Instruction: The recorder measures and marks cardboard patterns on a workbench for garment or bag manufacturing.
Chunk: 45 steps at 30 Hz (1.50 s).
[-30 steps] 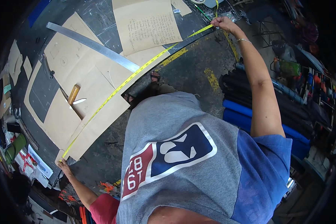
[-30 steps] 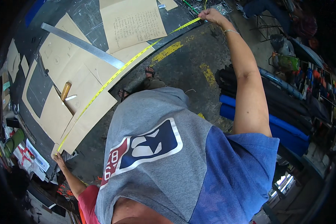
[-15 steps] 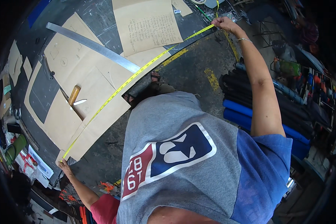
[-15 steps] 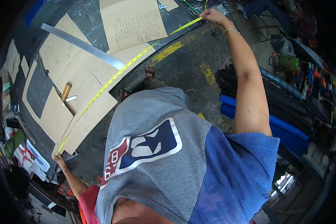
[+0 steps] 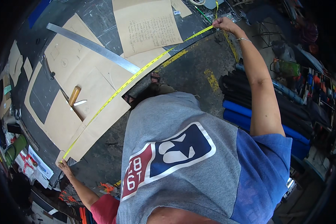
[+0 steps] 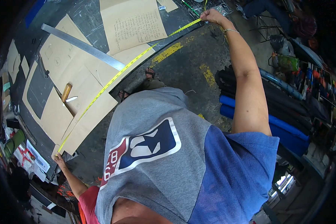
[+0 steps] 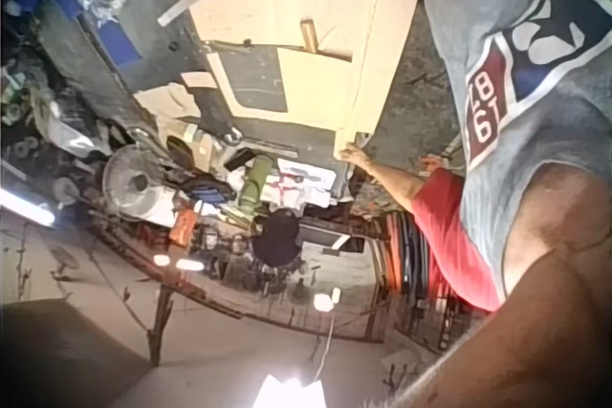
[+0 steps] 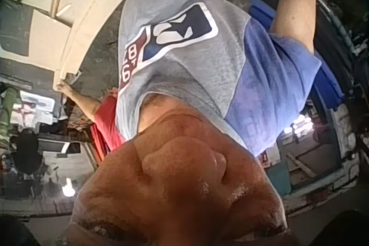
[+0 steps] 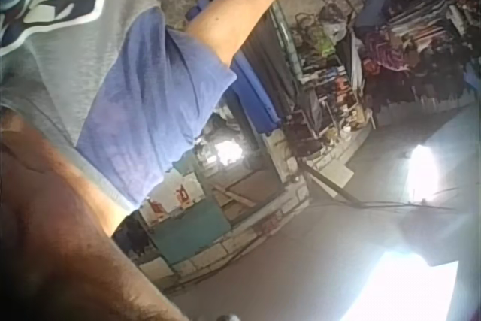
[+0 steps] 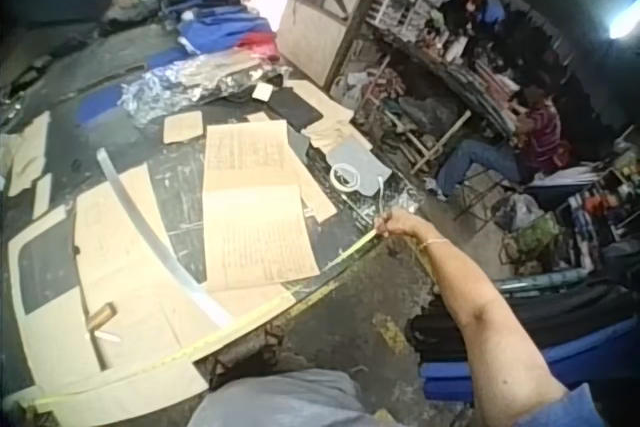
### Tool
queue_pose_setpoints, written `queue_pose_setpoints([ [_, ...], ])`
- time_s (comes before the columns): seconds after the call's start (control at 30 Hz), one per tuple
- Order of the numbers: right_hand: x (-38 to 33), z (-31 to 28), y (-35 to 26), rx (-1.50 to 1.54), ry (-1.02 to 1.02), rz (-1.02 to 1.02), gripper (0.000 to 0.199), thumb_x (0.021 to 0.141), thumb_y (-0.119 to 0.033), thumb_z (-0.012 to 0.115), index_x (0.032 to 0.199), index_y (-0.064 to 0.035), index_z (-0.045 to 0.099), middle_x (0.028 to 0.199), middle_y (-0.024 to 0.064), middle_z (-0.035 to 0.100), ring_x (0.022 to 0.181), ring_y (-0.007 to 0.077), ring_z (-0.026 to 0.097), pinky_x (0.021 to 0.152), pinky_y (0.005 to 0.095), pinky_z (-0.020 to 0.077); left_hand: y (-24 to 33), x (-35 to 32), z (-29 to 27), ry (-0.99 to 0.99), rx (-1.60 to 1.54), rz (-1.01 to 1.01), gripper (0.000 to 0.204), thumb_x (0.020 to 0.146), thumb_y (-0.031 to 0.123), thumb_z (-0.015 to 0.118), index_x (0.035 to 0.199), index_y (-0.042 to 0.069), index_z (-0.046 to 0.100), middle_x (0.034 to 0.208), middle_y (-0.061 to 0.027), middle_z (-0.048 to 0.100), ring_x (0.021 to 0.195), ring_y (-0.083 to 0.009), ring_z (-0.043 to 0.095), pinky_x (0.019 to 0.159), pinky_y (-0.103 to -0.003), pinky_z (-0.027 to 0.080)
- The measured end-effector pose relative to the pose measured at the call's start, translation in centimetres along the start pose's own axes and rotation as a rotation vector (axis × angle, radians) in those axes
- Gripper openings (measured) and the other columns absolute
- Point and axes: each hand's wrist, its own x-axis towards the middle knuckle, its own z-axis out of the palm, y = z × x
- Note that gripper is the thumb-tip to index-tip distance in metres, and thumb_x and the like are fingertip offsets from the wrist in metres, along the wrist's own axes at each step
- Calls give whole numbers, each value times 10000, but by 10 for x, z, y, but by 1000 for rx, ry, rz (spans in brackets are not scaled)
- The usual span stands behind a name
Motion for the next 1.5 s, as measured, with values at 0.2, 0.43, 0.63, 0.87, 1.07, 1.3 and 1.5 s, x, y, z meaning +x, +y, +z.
queue_pose_setpoints([
  [0.2,3,1,10,2,17,-55,162,834,-213,766,905,-70,739,828,-5,709,778,110,630,755,306,506,3,2,2,-47,41,0,879,998,622,388,1496,-96,292,1571,-327,229,1468,-457,171,1214,-460,105],
  [0.43,-3,3,9,421,-27,51,151,878,-210,722,933,-79,669,738,-14,657,652,87,650,574,233,528,-6,2,1,4,34,-6,867,1002,611,383,1492,-99,300,1571,-322,235,1463,-464,173,1215,-458,92],
  [0.63,-12,-6,10,501,-105,69,138,860,-173,716,850,-78,616,667,-5,614,554,84,622,439,223,461,-2,6,3,-87,66,36,827,1005,598,409,1519,-40,294,1579,-295,233,1476,-470,146,1211,-467,147],
  [0.87,-13,-15,0,329,-101,119,96,833,-145,699,820,-75,635,653,-15,610,515,60,579,419,206,404,-6,5,3,-31,2,-27,888,979,638,434,1528,-40,270,1569,-341,196,1474,-471,153,1207,-467,162],
  [1.07,-14,-18,-5,256,-83,101,135,817,-171,707,765,-64,644,613,-12,601,490,61,569,413,216,403,-9,5,5,-42,29,-1,872,986,626,431,1522,-45,278,1564,-341,206,1464,-481,163,1204,-473,164],
  [1.3,-13,-20,-5,226,-89,126,161,816,-203,721,773,-62,655,590,-8,595,461,65,543,402,216,381,-12,9,7,-48,61,50,833,1007,596,412,1510,-56,288,1560,-321,237,1450,-488,172,1199,-478,164],
  [1.5,-15,-18,-9,184,-54,138,165,796,-195,717,729,-72,631,595,-17,582,466,67,541,403,226,396,-10,6,9,5,30,-11,854,1004,593,425,1501,-86,278,1547,-352,224,1439,-494,196,1198,-471,175],
])
